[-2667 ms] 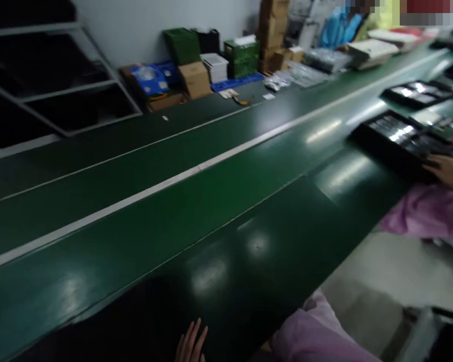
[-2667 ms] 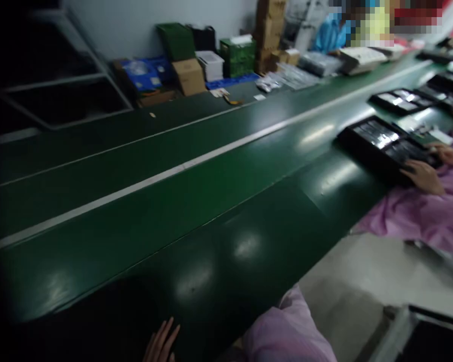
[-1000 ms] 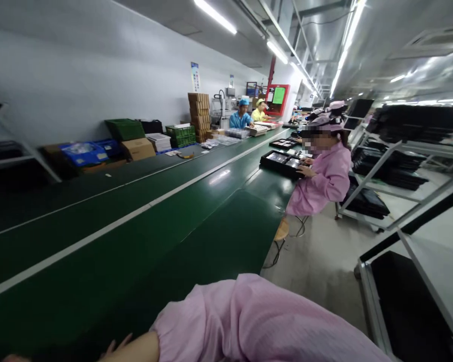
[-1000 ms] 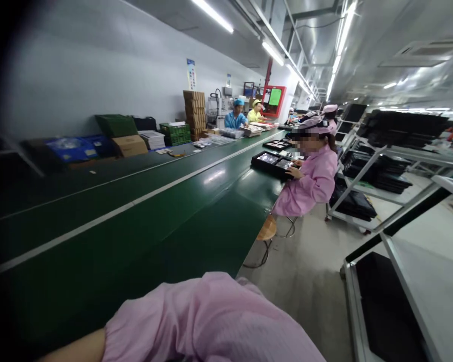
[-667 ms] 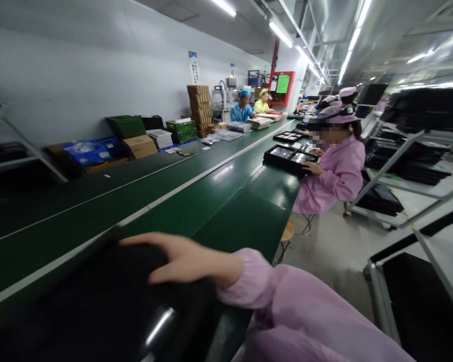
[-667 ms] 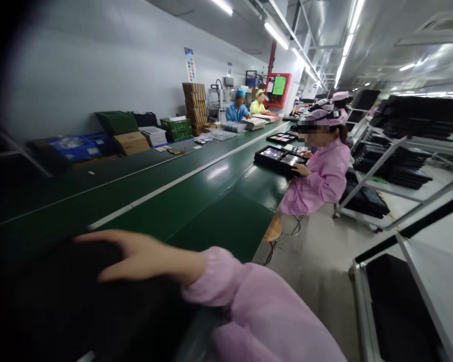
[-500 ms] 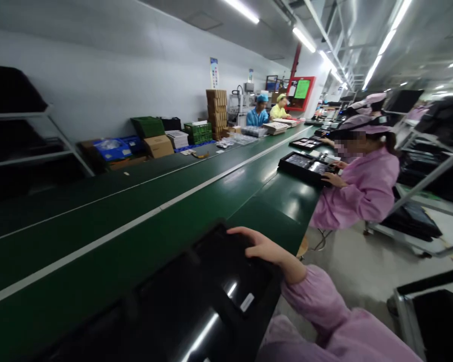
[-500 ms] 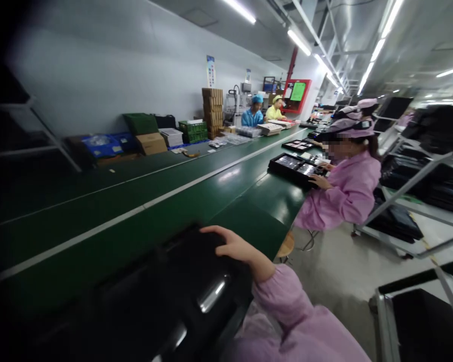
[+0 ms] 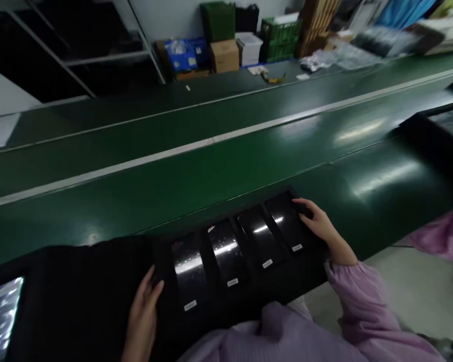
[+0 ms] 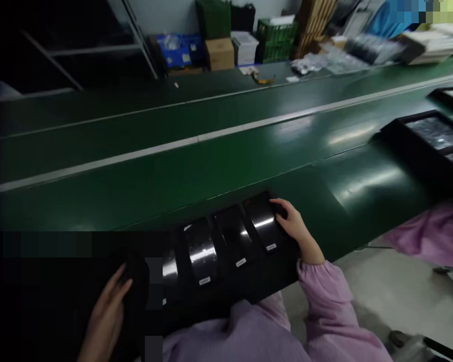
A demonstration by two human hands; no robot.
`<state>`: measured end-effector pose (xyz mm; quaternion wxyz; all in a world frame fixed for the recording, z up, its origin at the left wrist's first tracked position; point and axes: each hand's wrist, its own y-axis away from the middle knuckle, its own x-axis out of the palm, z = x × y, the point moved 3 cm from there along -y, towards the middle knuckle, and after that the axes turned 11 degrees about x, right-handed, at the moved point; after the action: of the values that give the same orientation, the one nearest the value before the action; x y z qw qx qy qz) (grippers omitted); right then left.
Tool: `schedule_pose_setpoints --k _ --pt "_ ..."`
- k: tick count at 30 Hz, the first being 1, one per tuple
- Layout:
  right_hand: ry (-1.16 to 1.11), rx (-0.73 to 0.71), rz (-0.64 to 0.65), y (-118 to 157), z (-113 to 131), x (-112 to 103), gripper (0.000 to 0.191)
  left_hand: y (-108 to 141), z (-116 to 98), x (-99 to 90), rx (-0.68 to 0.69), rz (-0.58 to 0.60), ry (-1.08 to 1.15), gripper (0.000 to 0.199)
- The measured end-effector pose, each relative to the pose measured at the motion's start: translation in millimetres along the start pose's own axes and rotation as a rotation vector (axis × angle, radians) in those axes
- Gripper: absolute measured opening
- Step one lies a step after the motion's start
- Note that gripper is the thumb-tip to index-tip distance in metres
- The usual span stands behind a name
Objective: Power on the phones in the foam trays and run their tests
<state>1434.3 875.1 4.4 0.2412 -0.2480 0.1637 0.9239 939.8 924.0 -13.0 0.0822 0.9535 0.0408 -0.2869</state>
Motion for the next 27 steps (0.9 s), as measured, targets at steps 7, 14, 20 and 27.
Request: schedule_pose_setpoints --k 7,14,20,27 --pt "0.299 -0.063 -0.336 34.3 -12.0 41.8 0.039 -13.4 -34.7 48.6 0.018 0.054 -0.361 0.102" --pt "0.494 -0.088 -0.474 70.4 -8.9 75.6 0.062 -37.1 -42.3 61.1 0.102 0.075 -0.562 0.097" --pt "0.588 -0.030 -0.447 60.1 -4.1 89.0 0.080 -43.4 -35.1 56.5 0.185 0.034 -0.620 0.095" --pt "0.583 -0.020 -0.471 51.3 -0.1 93.2 0.065 -47.8 -29.2 57.0 0.224 0.021 -0.637 0.096"
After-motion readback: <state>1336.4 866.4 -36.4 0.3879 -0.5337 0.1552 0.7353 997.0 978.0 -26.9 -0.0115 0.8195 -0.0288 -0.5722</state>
